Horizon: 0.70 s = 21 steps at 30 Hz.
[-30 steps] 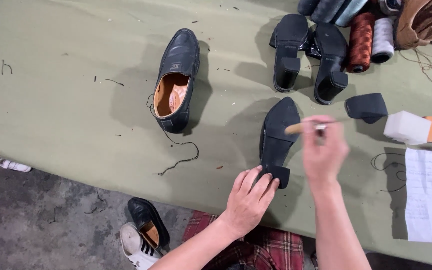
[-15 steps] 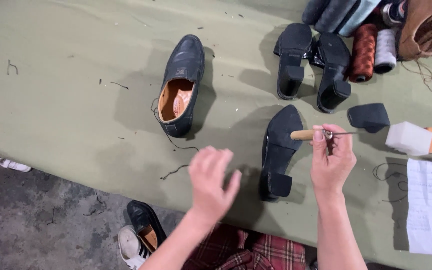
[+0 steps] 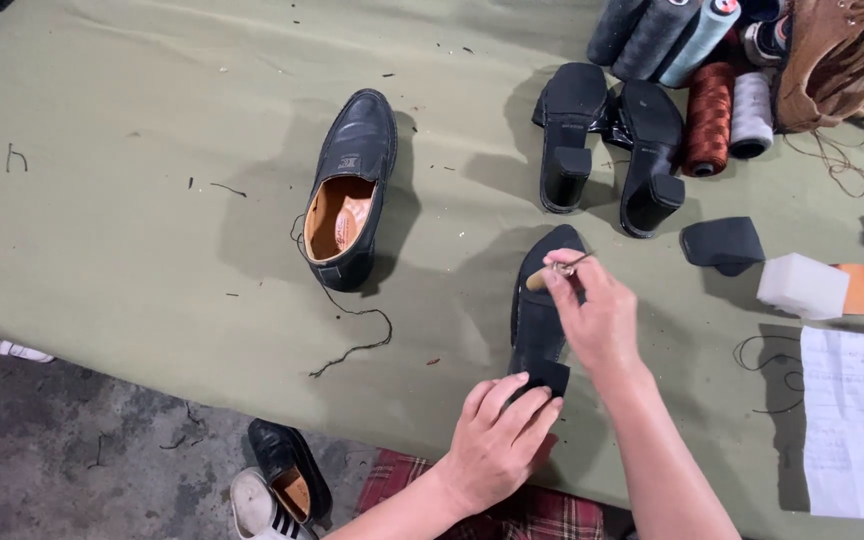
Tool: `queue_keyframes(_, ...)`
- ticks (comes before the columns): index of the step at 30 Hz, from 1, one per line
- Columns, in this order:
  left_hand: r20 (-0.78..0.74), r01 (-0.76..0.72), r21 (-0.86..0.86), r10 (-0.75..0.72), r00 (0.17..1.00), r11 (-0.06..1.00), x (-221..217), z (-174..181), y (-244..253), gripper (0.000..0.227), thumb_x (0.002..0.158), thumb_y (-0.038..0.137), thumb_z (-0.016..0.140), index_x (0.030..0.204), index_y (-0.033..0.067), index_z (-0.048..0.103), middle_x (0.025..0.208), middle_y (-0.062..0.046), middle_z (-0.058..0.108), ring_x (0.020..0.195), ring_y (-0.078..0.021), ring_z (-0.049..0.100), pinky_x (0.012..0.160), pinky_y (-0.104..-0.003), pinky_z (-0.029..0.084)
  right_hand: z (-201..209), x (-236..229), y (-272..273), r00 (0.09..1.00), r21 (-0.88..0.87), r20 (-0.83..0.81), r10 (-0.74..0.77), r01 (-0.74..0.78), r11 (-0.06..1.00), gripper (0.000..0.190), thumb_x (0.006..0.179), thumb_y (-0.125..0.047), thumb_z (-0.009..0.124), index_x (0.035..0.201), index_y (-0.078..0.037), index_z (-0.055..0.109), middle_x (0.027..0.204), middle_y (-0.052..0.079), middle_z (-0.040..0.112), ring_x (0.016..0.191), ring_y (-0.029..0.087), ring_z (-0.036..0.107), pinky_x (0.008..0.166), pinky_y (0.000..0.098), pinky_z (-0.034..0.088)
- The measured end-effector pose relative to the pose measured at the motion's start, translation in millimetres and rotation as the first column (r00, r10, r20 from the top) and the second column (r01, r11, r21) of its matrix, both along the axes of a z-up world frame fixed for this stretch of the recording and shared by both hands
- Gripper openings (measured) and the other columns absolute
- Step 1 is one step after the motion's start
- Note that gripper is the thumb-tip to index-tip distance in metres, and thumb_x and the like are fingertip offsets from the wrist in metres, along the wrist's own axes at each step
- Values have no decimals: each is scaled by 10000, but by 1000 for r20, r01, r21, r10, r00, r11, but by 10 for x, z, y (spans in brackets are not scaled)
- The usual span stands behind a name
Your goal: The person uses a pointed awl to work on the sole of a black shoe, pressing and scraping the material. They then wipe the shoe with a white block and continue using the awl to refine the sole's edge.
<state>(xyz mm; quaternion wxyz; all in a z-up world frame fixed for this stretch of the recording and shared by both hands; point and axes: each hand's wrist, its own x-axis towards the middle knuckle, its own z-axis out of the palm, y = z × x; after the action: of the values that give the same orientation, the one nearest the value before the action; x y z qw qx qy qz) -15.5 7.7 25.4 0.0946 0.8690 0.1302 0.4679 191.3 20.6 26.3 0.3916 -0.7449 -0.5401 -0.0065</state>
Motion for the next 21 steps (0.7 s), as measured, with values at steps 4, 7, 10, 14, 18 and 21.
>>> queue_keyframes(4, 3, 17, -22, -17, 1000, 1000, -36, -55, -44, 255, 1086, 182, 486, 1209, 46, 663, 1216, -106, 664, 1154, -319, 615, 884, -428, 518, 404, -117, 8, 992, 115, -118, -40, 53, 992, 175, 1079, -232, 622, 1150, -90, 698, 1129, 18, 748, 883, 126, 671, 806, 265, 522)
queue_keyframes(7, -29, -37, 22, 38, 999, 999, -4, -122, -119, 248, 1087, 171, 477, 1223, 87, 667, 1253, -78, 663, 1189, -283, 612, 926, -418, 515, 306, -113, 35, 990, -141, -109, -86, 71, 988, 287, 1061, -280, 558, 924, -284, 810, 1136, -130, 731, 1008, 76, 669, 902, 261, 478)
queue_keyframes(10, -61, -94, 63, 98, 993, 994, 24, -183, -147, 231, 1037, 142, 556, 1252, 100, 631, 1269, -74, 673, 1195, -285, 627, 932, -424, 509, 323, -60, 41, 998, -38, -64, 25, -27, 999, 188, 1044, -232, 612, 1050, -85, 729, 1128, 18, 763, 1054, 171, 728, 889, 321, 553)
queue_keyframes(14, -29, -113, 78, 116, 993, 991, 55, -128, -104, 174, 1005, 72, 636, 1161, 96, 708, 1217, -59, 674, 1168, -285, 643, 909, -412, 510, 399, 151, 28, 988, 64, -91, -127, 133, 989, 160, 1084, -191, 597, 1054, -74, 701, 1113, 8, 756, 807, 122, 634, 748, 279, 493)
queue_keyframes(18, -36, -89, 59, 91, 995, 994, 39, -90, -107, 172, 1028, 58, 607, 1146, 104, 723, 1198, -72, 679, 1180, -278, 619, 911, -408, 501, 308, 387, 49, 981, -70, -87, -170, 165, 984, 250, 1083, -263, 585, 1139, -58, 717, 1016, -22, 750, 637, 128, 562, 627, 315, 456)
queue_keyframes(21, -32, -78, 52, 80, 996, 996, 48, -153, -85, 250, 1030, 130, 504, 1216, 113, 671, 1235, -83, 667, 1197, -285, 617, 929, -416, 490, 436, 512, 154, 984, 105, -97, -147, 157, 982, 207, 1124, -207, 603, 1242, -51, 673, 930, 49, 721, 803, 140, 718, 707, 271, 519)
